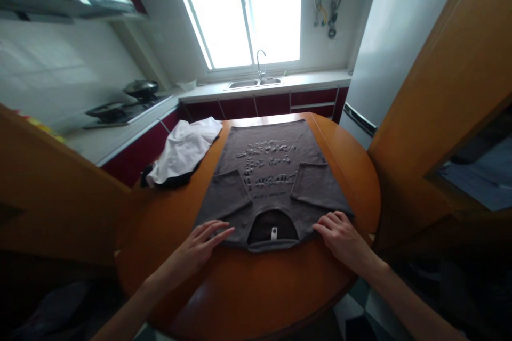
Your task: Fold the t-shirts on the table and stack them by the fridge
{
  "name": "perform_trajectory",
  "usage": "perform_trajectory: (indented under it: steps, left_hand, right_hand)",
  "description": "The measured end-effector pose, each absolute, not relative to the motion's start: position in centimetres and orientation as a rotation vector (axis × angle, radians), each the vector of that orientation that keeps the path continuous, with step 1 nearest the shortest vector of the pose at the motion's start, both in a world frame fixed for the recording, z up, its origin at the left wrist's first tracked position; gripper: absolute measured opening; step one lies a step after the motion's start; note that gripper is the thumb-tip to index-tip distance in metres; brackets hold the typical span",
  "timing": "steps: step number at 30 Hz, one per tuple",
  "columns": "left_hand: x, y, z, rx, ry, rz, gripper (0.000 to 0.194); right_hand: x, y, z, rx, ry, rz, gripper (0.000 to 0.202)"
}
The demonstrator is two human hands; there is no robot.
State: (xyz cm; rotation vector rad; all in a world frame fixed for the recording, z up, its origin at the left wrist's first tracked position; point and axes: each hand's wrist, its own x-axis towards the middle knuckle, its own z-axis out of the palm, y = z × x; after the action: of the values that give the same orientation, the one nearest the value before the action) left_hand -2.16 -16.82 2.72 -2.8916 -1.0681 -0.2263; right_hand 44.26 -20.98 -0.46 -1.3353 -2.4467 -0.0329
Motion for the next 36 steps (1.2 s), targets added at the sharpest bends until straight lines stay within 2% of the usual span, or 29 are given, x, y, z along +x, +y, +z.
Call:
perform_trajectory:
  steps: [3,7,10,14,16,22,30,36]
  left_hand:
    - [-3.1,-16.6,2.7,-2.810,-1.111,-0.213,0.083]
    - [-4.6,-15.8,2.3,-2.745,-1.190,-0.261,0.079]
    - [-6.0,-15.2,1.6,-2.711,-1.242,-0.417,0.066]
    - [-7.7,-15.0,0.8,-2.772,-1.213,-0.645,0.034]
    - [-8.2,-15.1,0.7,-2.812,-1.181,-0.723,0.027]
    - [-8.0,-15.1,1.0,-2.835,-1.149,-0.780,0.029]
    - [-8.2,-14.7,0.8,-2.925,-1.069,-0.735,0.031]
    - [-8.3,-14.9,1.4,-2.995,-1.092,-0.847,0.030]
  right_hand:
    - [45.0,-21.0,-0.7,-1.404,-2.424,-0.169,0.046]
    - [46.6,-20.8,-1.3,-1.477,-2.319,-0.328,0.050]
    - [47.9,-20.7,-1.8,-1.487,-2.254,-0.353,0.045]
    - [49.6,-20.9,-2.6,-1.435,-2.197,-0.298,0.029]
    - [50.3,-21.0,-2.8,-1.409,-2.165,-0.277,0.023]
    - [51.1,-20.7,-2.5,-1.354,-2.117,-0.246,0.019]
    - [51.4,-20.5,-2.4,-1.320,-2.237,-0.136,0.025]
    - [51.1,-20.7,-1.4,-1.299,-2.221,-0.085,0.024]
